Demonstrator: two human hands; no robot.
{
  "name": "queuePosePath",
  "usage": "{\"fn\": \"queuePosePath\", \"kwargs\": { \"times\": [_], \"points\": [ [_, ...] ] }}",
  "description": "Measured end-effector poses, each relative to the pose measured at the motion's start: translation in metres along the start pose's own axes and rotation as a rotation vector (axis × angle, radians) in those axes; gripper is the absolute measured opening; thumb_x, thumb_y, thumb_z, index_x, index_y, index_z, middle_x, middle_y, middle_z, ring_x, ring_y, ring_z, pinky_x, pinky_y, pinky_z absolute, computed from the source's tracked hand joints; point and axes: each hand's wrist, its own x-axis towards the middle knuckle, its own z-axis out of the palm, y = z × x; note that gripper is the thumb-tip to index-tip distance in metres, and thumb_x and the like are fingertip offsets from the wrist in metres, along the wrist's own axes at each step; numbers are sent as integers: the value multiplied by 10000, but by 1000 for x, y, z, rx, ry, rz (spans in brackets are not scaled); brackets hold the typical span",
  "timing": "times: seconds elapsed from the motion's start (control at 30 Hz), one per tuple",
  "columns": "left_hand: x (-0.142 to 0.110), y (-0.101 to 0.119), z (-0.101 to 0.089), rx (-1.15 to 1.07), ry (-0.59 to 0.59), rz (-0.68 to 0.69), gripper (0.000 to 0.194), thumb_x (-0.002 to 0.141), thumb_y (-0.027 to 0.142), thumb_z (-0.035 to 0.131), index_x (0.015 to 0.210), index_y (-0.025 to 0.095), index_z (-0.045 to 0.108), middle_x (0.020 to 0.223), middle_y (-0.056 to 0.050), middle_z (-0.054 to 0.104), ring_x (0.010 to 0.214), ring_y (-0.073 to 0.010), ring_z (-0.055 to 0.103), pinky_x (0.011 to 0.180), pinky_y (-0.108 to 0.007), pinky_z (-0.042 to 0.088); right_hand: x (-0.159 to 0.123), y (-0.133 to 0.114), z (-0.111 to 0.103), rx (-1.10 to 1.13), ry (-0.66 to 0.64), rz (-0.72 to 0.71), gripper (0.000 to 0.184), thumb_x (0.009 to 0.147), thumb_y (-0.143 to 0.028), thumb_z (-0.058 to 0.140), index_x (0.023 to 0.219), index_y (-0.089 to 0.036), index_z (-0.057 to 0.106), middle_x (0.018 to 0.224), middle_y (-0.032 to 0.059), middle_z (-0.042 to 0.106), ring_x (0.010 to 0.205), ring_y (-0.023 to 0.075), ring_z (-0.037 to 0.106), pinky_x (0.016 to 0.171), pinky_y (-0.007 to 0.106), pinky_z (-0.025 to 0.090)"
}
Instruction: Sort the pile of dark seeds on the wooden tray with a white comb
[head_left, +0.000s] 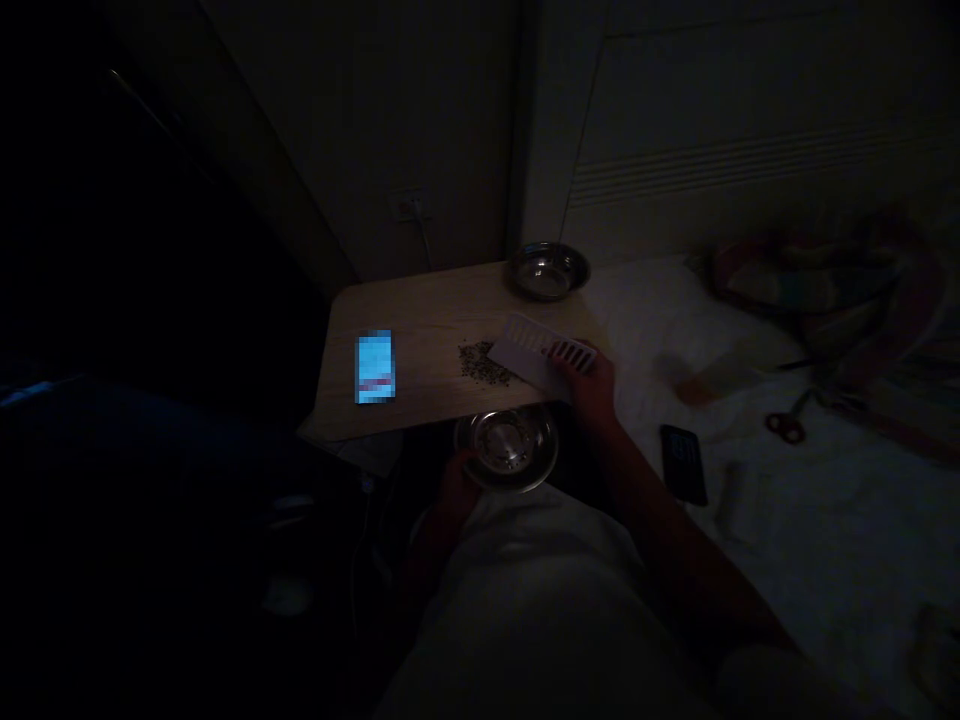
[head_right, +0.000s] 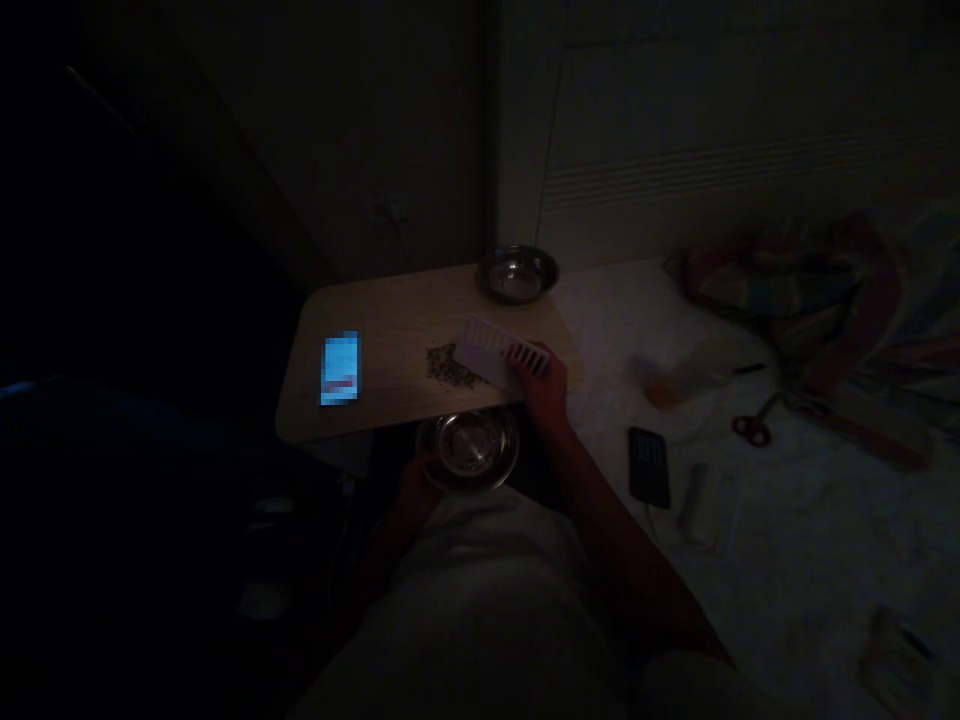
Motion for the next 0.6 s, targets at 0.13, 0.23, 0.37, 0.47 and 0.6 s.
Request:
{"fn": "queuePosePath", "kwargs": {
  "times": [0.13,0.23,0.37,0.47,0.6],
  "points": [
    [1,2,2,7,-17,-2,250,521,125,734,758,200,706,885,-44,738,975,-295,640,946,-426,437,0,3,-1,-26,2,-14,267,657,-342,715,872,-195,658,820,18,690,742,169,613,701,304,482],
    [2,1,2,3,-50,-7,217,540,140,728,749,188,700,881,-65,735,960,-295,647,913,-422,459,-2,3,1,-29,-29,6,279,660,-356,714,880,-194,657,817,16,690,731,167,609,689,300,478],
    [3,-5,-1,31,-38,48,282,516,162,759,794,179,710,921,-77,730,963,-296,647,926,-426,453,-6,-1,4,-7,-67,40,286,649,-351,723,877,-190,660,812,17,689,718,168,604,680,303,475],
    [3,-7,-3,39,-26,66,302,509,170,762,806,177,713,937,-85,729,980,-300,641,940,-433,445,-6,-3,4,-19,-81,36,283,648,-344,722,880,-193,661,811,18,688,716,169,599,670,301,475],
    [4,-5,-1,21,-44,61,279,509,131,739,782,183,708,929,-78,732,956,-288,647,940,-424,445,-6,-1,4,-24,-81,24,266,655,-351,716,863,-197,655,792,9,682,702,164,593,657,290,469]
  ]
}}
